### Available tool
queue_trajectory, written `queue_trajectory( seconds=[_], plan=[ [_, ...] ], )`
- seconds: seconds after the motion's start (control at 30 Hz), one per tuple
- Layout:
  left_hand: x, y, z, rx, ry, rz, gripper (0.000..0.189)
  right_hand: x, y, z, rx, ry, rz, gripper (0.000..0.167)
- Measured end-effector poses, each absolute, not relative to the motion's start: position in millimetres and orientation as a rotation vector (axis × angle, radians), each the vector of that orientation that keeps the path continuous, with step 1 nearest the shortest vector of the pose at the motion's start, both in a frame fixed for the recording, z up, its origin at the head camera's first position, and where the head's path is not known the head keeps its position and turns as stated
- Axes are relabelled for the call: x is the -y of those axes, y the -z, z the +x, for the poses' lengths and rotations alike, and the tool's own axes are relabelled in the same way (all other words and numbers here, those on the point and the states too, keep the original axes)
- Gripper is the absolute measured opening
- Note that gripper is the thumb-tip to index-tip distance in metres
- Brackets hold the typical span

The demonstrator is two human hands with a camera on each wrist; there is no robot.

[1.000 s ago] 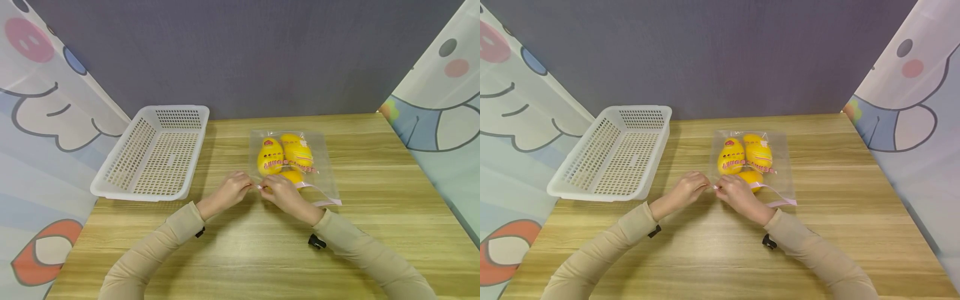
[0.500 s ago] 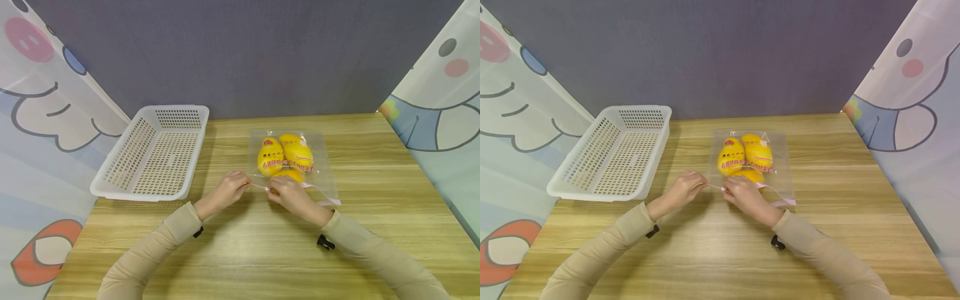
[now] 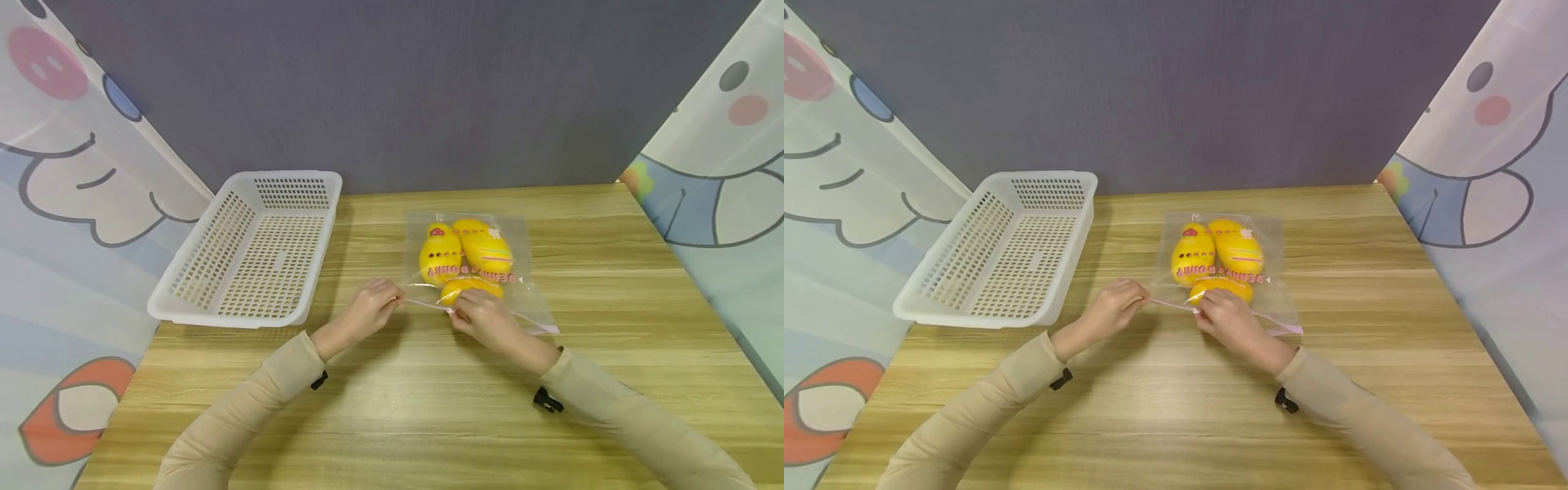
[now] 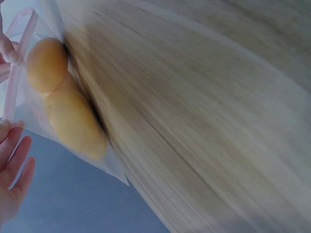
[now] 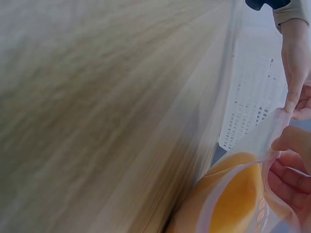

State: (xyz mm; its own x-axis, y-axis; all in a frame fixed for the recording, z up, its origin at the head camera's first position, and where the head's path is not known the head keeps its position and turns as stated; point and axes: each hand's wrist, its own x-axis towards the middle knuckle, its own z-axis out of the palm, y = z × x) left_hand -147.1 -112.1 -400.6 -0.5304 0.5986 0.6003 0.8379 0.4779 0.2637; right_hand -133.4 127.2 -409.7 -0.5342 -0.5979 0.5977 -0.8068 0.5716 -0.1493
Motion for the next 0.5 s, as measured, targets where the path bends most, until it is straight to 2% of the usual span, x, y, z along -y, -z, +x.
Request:
queue_trajectory(
  seconds=[0.27, 0.5],
  plan=[
    [116.7, 400.5, -145.1, 2.323, 0.755, -1.181, 0.007, -135.5, 410.1, -131.4, 2.322, -0.593, 1.144, 0.010],
    [120.6, 400.6, -143.3, 2.310, 0.765, -1.164, 0.014, -140.6, 412.6, -130.4, 2.304, -0.589, 1.151, 0.014]
  ],
)
